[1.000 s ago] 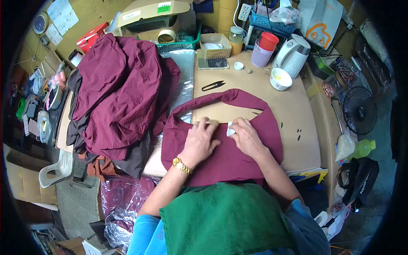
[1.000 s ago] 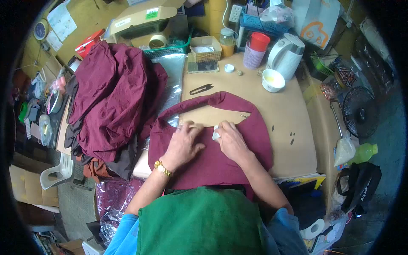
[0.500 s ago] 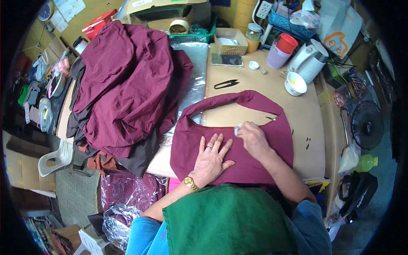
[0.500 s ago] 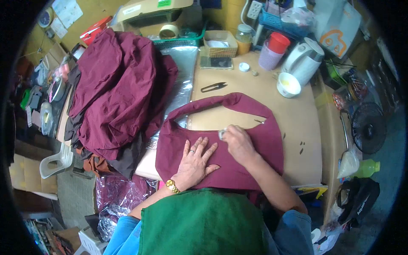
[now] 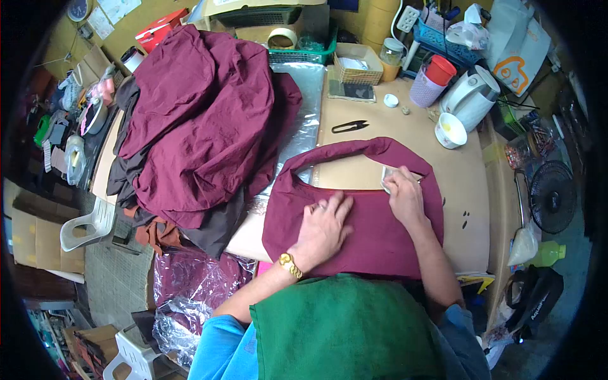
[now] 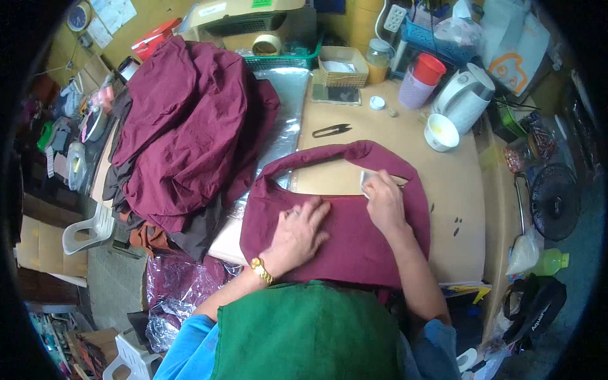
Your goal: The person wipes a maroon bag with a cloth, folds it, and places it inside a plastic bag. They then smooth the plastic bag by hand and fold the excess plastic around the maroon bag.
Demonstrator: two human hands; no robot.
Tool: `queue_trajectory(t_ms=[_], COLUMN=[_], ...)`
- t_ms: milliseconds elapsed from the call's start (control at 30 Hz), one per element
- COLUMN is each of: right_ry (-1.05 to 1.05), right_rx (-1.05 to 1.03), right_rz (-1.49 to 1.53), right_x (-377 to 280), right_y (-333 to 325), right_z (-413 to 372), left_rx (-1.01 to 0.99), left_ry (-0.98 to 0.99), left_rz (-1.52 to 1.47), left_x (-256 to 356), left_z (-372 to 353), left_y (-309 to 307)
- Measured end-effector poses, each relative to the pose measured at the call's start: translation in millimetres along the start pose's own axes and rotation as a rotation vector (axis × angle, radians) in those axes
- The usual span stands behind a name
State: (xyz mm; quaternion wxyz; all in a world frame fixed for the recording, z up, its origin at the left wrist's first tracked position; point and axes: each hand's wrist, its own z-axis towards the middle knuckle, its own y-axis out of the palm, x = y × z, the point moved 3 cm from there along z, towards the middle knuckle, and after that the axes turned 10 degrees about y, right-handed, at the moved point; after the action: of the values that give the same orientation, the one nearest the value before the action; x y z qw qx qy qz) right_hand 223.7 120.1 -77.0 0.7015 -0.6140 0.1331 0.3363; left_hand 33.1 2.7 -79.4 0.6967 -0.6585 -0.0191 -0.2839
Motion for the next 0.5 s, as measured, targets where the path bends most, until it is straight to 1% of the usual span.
queue_trajectory(t_ms=[33,100,133,167,200,267,300,367,400,433,500], right_ry=[0.006,-0.202,-0.140,-0.134,-0.101,-0.043,-0.037,0.315,0.283,0.287,0.248], right_rx=[0.003,-0.046,-0.074,-0.066,-0.083,-0.113,-0.110,-0.219,-0.168,-0.173,-0.173], right_rz=[-0.007,0.025,0.045,0.040,0.074,0.116,0.112,0.744,0.698,0.695,0.722], right_x=[0,-8,-9,-6,-1,18,31,60,58,49,26], right_y=[1,15,19,20,20,24,30,43,38,34,37], right_z=[0,-3,-5,-6,-5,-1,1,7,12,13,12], left_rx=[0.100,0.184,0.133,0.131,0.088,-0.001,-0.004,0.009,0.056,0.055,0.035], left_ry=[0.015,-0.031,-0.019,-0.008,0.021,0.071,0.078,0.163,0.273,0.270,0.179], left_rz=[-0.059,-0.287,-0.262,-0.265,-0.223,-0.172,-0.176,-0.115,0.067,0.063,0.160], left_x=[-5,-23,-29,-29,-28,-21,-17,-7,0,3,3], left_z=[10,28,37,39,41,38,31,12,2,-2,-7], left_y=[-9,-10,-7,-5,-5,-3,-3,1,5,11,25])
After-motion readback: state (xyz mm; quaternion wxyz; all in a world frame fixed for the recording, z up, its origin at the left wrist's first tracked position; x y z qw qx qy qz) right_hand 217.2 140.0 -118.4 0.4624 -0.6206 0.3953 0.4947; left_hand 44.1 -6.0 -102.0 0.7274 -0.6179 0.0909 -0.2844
